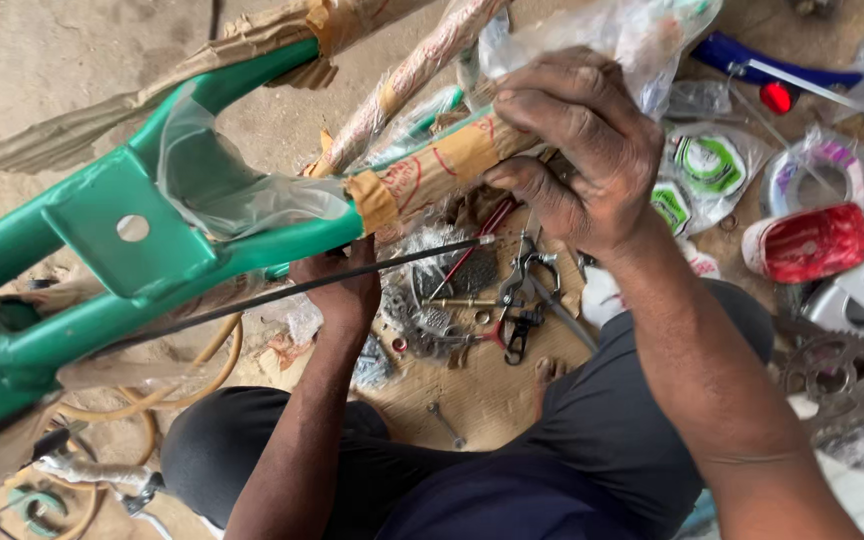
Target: The person is working on a green bicycle frame, using a screwdriver to adjust components near the head tube. They manipulate the frame and tools while seated on the ground in a cluttered workshop area.
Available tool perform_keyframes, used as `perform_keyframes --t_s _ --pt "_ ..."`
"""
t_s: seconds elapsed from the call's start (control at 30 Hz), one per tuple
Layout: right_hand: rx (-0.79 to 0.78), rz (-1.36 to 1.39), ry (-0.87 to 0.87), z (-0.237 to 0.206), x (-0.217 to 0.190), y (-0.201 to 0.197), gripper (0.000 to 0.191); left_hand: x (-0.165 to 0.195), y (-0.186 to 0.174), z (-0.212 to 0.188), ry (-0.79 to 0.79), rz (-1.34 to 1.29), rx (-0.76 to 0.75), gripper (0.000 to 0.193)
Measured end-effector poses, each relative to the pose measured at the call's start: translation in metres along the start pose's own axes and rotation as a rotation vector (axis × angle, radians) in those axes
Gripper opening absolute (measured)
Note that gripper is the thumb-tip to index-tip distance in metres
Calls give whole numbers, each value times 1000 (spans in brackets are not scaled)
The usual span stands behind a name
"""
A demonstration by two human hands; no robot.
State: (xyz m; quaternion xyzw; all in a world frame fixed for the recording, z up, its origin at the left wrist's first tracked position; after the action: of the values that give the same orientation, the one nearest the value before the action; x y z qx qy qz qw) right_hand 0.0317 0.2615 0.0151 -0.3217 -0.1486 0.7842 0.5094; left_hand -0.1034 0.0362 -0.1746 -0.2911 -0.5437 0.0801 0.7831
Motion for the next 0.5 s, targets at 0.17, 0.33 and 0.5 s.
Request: perform_keyframes --t_s 0.17,0.33,0.5 --pt "-30 35 72 4 -7 2 44 31 -18 0 267 20 62 24" --pt "-1 -231 140 -13 -27 0 49 7 -10 2 15 -210 -133 15" --pt "-35 -323 269 -60 -49 -10 32 19 -14 -23 106 -279 -91 26"
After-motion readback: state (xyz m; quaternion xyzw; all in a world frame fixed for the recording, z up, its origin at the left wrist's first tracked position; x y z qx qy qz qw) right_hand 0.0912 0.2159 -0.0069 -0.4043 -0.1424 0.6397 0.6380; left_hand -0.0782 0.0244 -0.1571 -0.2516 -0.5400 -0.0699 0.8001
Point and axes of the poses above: each hand's wrist, its own z-axis towards the middle knuckle, its own y-axis out of the palm, x = y × z, the point moved 10 cm from there along z, towards the middle knuckle, and after that the axes turned 3 degrees about -z, right-handed, at the moved point
